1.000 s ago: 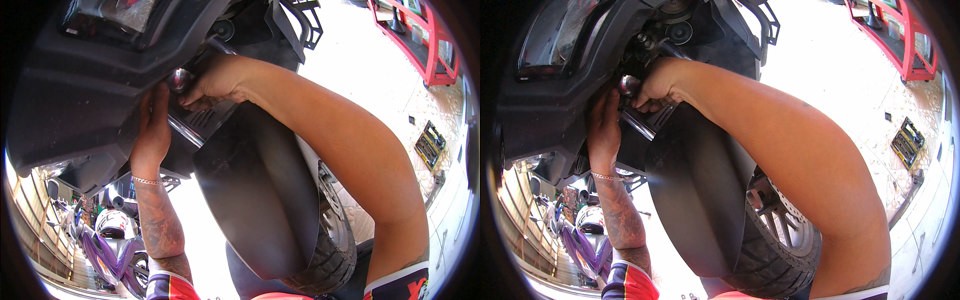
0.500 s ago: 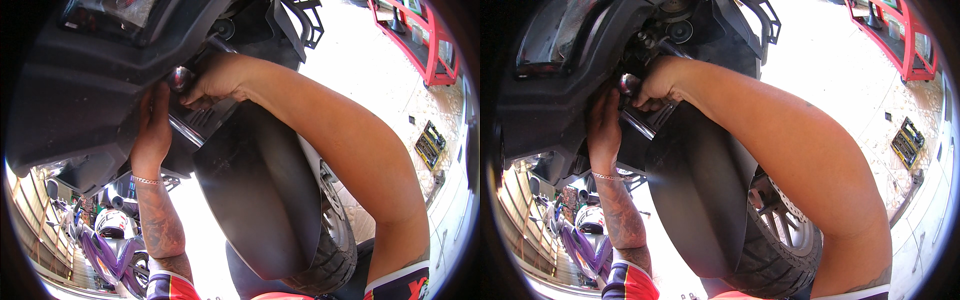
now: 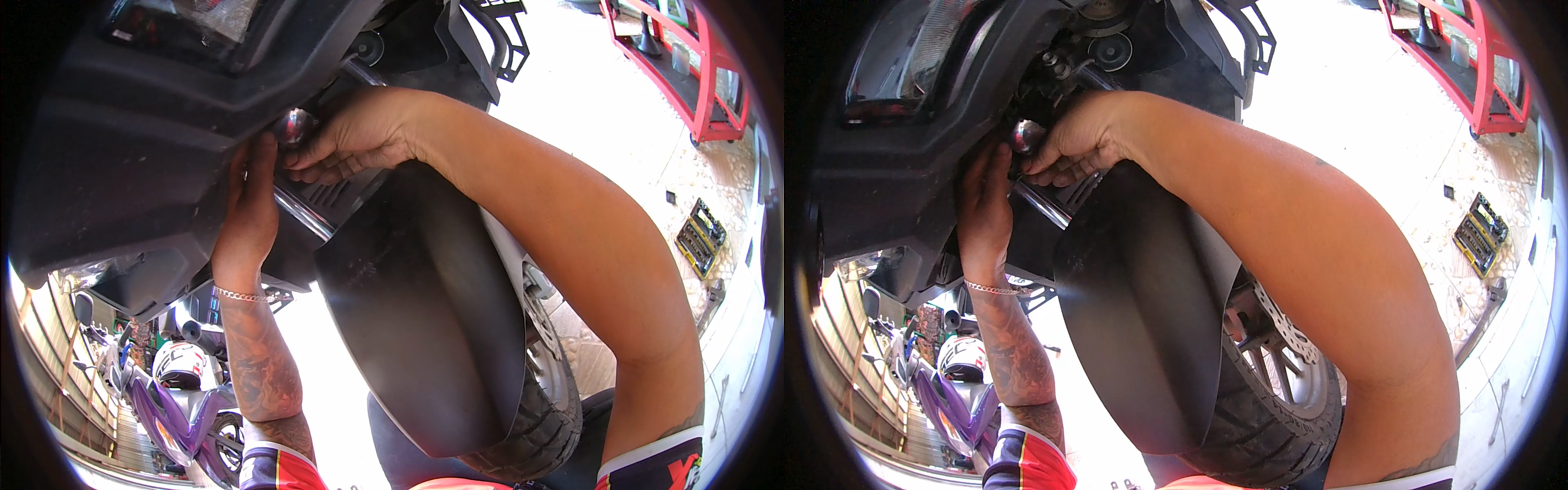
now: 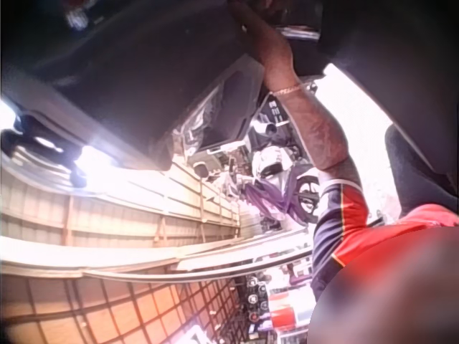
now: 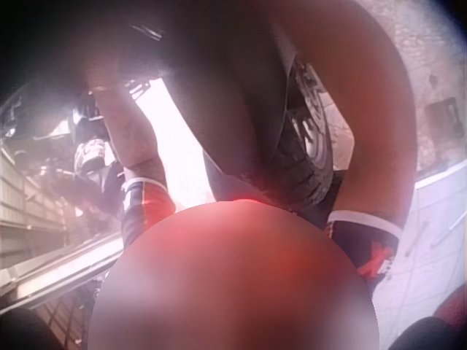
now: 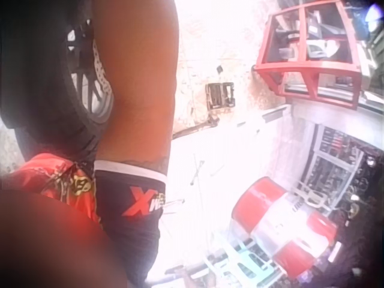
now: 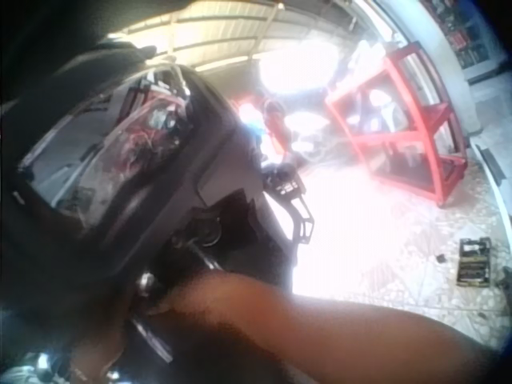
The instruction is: The person sits on the floor and uses a wrench to tighten bolts under the rear section of a scooter. They repeatedly reach under the bodywork, adjust the tool, and reposition their hands to access fasteners near the rear wheel and exhaust area.
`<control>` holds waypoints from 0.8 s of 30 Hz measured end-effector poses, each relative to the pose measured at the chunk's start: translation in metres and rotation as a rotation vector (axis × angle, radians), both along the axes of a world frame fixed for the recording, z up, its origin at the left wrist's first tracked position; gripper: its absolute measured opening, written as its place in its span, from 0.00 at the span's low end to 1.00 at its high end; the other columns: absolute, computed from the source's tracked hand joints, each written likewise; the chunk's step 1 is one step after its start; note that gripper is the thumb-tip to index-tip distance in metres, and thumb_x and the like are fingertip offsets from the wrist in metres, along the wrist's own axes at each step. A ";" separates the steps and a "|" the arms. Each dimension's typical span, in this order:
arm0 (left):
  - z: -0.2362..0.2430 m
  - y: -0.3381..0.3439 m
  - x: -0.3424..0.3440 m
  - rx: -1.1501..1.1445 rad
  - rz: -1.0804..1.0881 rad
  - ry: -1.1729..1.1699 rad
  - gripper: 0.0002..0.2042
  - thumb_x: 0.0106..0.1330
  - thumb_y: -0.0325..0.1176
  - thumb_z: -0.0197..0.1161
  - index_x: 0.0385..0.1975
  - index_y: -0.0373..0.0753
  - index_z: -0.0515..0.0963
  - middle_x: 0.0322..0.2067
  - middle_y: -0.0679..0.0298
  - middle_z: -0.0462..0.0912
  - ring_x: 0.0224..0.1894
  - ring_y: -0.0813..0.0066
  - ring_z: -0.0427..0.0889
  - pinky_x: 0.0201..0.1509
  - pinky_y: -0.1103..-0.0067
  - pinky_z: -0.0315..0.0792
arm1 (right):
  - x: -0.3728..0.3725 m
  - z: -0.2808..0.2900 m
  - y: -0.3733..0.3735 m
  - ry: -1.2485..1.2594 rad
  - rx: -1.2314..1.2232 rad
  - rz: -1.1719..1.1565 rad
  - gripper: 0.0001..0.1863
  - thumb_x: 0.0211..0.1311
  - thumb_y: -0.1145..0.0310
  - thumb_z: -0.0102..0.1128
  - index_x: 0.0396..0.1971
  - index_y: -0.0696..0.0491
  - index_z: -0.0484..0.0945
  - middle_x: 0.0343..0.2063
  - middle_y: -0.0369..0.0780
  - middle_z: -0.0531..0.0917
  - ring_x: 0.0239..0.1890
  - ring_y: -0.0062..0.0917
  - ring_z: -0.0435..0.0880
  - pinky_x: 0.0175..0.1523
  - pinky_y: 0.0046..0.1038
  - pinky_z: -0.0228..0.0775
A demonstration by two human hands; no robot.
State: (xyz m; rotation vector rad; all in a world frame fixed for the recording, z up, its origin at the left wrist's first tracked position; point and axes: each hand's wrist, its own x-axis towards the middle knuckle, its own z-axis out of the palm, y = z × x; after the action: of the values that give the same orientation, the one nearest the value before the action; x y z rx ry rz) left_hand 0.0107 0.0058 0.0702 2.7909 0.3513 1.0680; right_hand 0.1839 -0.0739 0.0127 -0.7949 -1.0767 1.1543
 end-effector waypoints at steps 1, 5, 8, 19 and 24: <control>-0.001 -0.001 0.001 -0.032 0.003 -0.008 0.21 0.79 0.41 0.54 0.60 0.31 0.78 0.58 0.52 0.82 0.57 0.65 0.79 0.64 0.74 0.67 | 0.000 0.000 0.000 0.002 -0.004 0.003 0.15 0.65 0.69 0.73 0.49 0.53 0.83 0.44 0.36 0.88 0.47 0.23 0.86 0.55 0.27 0.79; -0.003 -0.002 0.002 -0.124 0.068 -0.021 0.22 0.79 0.43 0.54 0.61 0.31 0.77 0.58 0.52 0.81 0.58 0.65 0.79 0.64 0.75 0.67 | 0.001 -0.001 0.002 0.005 0.013 0.030 0.15 0.65 0.69 0.72 0.49 0.53 0.83 0.44 0.36 0.88 0.47 0.23 0.86 0.55 0.27 0.78; 0.002 0.001 -0.001 -0.086 0.105 0.056 0.22 0.79 0.43 0.54 0.61 0.31 0.77 0.59 0.51 0.80 0.60 0.64 0.78 0.66 0.74 0.66 | 0.002 -0.002 0.005 0.019 0.010 0.048 0.14 0.66 0.68 0.72 0.49 0.53 0.83 0.44 0.36 0.87 0.46 0.22 0.87 0.54 0.26 0.79; 0.003 0.009 -0.002 0.028 0.072 0.039 0.22 0.79 0.42 0.54 0.62 0.32 0.77 0.61 0.51 0.80 0.64 0.62 0.77 0.71 0.72 0.62 | 0.006 -0.005 0.011 0.013 -0.026 0.059 0.15 0.66 0.70 0.71 0.51 0.54 0.82 0.44 0.36 0.87 0.46 0.23 0.87 0.52 0.25 0.80; -0.001 0.008 0.001 -0.056 0.051 -0.018 0.22 0.78 0.42 0.55 0.61 0.31 0.77 0.61 0.51 0.80 0.64 0.62 0.77 0.70 0.72 0.63 | 0.006 -0.007 0.018 -0.028 -0.078 0.003 0.15 0.66 0.69 0.72 0.51 0.54 0.82 0.44 0.36 0.88 0.47 0.23 0.87 0.54 0.26 0.80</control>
State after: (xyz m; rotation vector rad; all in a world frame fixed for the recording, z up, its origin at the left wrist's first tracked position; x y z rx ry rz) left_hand 0.0120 0.0134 0.0695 2.7355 0.4457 1.0768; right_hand 0.1903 -0.0555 0.0053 -0.8731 -1.0612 1.1972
